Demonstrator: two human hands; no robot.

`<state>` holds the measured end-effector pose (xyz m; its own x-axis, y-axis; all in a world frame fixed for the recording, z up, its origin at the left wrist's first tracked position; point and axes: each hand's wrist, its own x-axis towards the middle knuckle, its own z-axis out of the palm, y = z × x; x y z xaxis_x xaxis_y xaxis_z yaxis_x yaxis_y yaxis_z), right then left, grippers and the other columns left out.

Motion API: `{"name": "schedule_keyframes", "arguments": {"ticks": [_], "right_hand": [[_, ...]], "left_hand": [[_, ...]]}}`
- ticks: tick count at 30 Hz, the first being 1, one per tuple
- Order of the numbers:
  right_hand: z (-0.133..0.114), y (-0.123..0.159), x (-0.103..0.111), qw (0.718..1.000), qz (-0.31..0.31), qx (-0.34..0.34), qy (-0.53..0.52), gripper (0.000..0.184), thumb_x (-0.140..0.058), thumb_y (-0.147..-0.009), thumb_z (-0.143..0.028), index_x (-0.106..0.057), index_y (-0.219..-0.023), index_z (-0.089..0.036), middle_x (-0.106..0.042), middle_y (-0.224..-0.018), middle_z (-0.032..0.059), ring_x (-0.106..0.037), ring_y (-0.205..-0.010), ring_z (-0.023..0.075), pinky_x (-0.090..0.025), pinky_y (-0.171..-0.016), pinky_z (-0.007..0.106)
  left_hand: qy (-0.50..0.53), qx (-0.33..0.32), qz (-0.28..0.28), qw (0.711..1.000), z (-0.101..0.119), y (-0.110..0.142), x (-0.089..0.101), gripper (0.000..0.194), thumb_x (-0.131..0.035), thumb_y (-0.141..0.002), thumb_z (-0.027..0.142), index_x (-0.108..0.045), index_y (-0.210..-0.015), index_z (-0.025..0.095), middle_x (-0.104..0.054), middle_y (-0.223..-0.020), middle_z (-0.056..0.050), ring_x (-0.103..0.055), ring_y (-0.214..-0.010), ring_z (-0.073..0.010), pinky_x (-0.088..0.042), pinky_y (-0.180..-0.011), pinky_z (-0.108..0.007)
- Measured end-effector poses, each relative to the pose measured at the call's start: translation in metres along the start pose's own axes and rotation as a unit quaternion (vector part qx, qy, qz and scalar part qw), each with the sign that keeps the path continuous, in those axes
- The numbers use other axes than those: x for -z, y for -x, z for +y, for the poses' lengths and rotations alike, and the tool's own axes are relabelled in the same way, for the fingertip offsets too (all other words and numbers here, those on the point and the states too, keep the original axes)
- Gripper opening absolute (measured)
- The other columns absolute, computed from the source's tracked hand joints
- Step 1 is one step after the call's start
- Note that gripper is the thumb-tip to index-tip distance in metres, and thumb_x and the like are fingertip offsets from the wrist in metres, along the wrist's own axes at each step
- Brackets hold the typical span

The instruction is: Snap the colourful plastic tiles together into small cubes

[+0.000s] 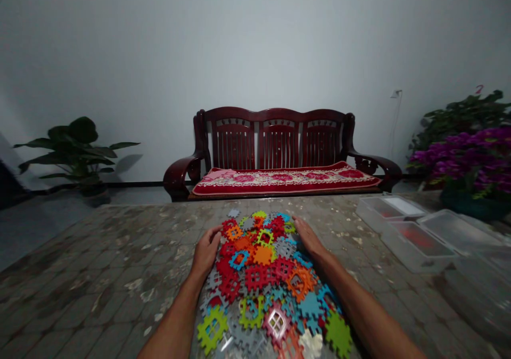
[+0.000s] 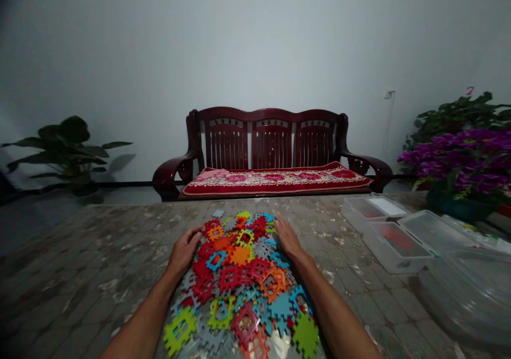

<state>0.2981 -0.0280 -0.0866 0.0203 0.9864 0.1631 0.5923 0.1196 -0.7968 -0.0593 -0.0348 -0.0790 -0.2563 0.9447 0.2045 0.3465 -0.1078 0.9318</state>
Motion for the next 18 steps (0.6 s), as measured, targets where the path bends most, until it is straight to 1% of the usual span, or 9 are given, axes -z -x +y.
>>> {"name": "schedule_keyframes", "arguments": {"ticks": [3, 5, 7, 9, 12, 15, 18], "right_hand": [[0.014, 0.027, 0.021, 0.999, 0.027, -0.007, -0.044, 0.082, -0.021, -0.097, -0.078, -0.056, -0.15, -0.026, -0.052, -0.159, 0.0119, -0.046, -0.148, 0.028, -0.034, -0.125, 0.05], [0.024, 0.054, 0.033, 0.998, 0.038, -0.017, -0.04, 0.079, -0.026, -0.098, -0.077, -0.057, -0.15, -0.027, -0.054, -0.157, 0.0119, -0.046, -0.148, 0.0297, -0.035, -0.124, 0.052], [0.03, 0.083, 0.04, 0.999, 0.042, -0.028, -0.012, 0.074, -0.029, -0.099, -0.074, -0.057, -0.15, -0.028, -0.054, -0.157, 0.0115, -0.048, -0.147, 0.0309, -0.036, -0.123, 0.055], [0.033, 0.112, 0.04, 0.998, 0.042, -0.035, 0.012, 0.069, -0.032, -0.1, -0.07, -0.055, -0.152, -0.03, -0.053, -0.158, 0.0098, -0.047, -0.148, 0.0306, -0.036, -0.124, 0.056], [0.029, 0.144, 0.029, 0.997, 0.032, -0.046, 0.049, 0.068, -0.033, -0.101, -0.067, -0.052, -0.155, -0.029, -0.047, -0.163, 0.0081, -0.04, -0.152, 0.0298, -0.032, -0.126, 0.054], [0.021, 0.154, 0.017, 0.995, 0.027, -0.04, 0.086, 0.07, -0.034, -0.1, -0.066, -0.051, -0.156, -0.027, -0.042, -0.166, 0.0077, -0.036, -0.155, 0.0301, -0.028, -0.129, 0.054], [0.012, 0.142, 0.011, 0.993, 0.02, -0.016, 0.114, 0.07, -0.034, -0.1, -0.064, -0.051, -0.155, -0.024, -0.041, -0.166, 0.0095, -0.034, -0.155, 0.0313, -0.024, -0.13, 0.055]], "left_hand": [[-0.008, -0.001, -0.006, 1.0, -0.001, -0.001, -0.001, 0.043, -0.053, -0.079, 0.044, -0.074, -0.107, 0.02, -0.08, -0.118, -0.009, -0.07, -0.115, -0.0279, -0.05, -0.109, -0.042], [-0.014, -0.003, -0.006, 1.0, -0.001, -0.001, -0.001, 0.042, -0.053, -0.079, 0.043, -0.075, -0.106, 0.02, -0.08, -0.116, -0.009, -0.071, -0.113, -0.0276, -0.05, -0.108, -0.041], [-0.015, -0.004, -0.005, 1.0, -0.002, -0.001, -0.002, 0.041, -0.054, -0.079, 0.042, -0.075, -0.106, 0.02, -0.08, -0.115, -0.009, -0.071, -0.112, -0.0276, -0.051, -0.108, -0.042], [-0.013, -0.002, -0.004, 1.0, -0.002, -0.001, -0.002, 0.041, -0.054, -0.079, 0.043, -0.075, -0.106, 0.021, -0.08, -0.116, -0.008, -0.071, -0.112, -0.0278, -0.051, -0.108, -0.042], [-0.011, -0.001, -0.003, 1.0, -0.002, -0.001, -0.002, 0.041, -0.054, -0.079, 0.043, -0.074, -0.107, 0.021, -0.08, -0.116, -0.008, -0.071, -0.112, -0.0278, -0.051, -0.108, -0.042], [-0.014, -0.004, -0.005, 1.0, -0.002, -0.001, -0.001, 0.042, -0.054, -0.079, 0.043, -0.074, -0.107, 0.02, -0.079, -0.116, -0.009, -0.071, -0.113, -0.0281, -0.051, -0.108, -0.042], [-0.012, -0.001, -0.009, 1.0, -0.002, -0.001, -0.001, 0.043, -0.053, -0.078, 0.043, -0.075, -0.107, 0.019, -0.079, -0.116, -0.01, -0.071, -0.112, -0.0283, -0.051, -0.107, -0.042]]}}
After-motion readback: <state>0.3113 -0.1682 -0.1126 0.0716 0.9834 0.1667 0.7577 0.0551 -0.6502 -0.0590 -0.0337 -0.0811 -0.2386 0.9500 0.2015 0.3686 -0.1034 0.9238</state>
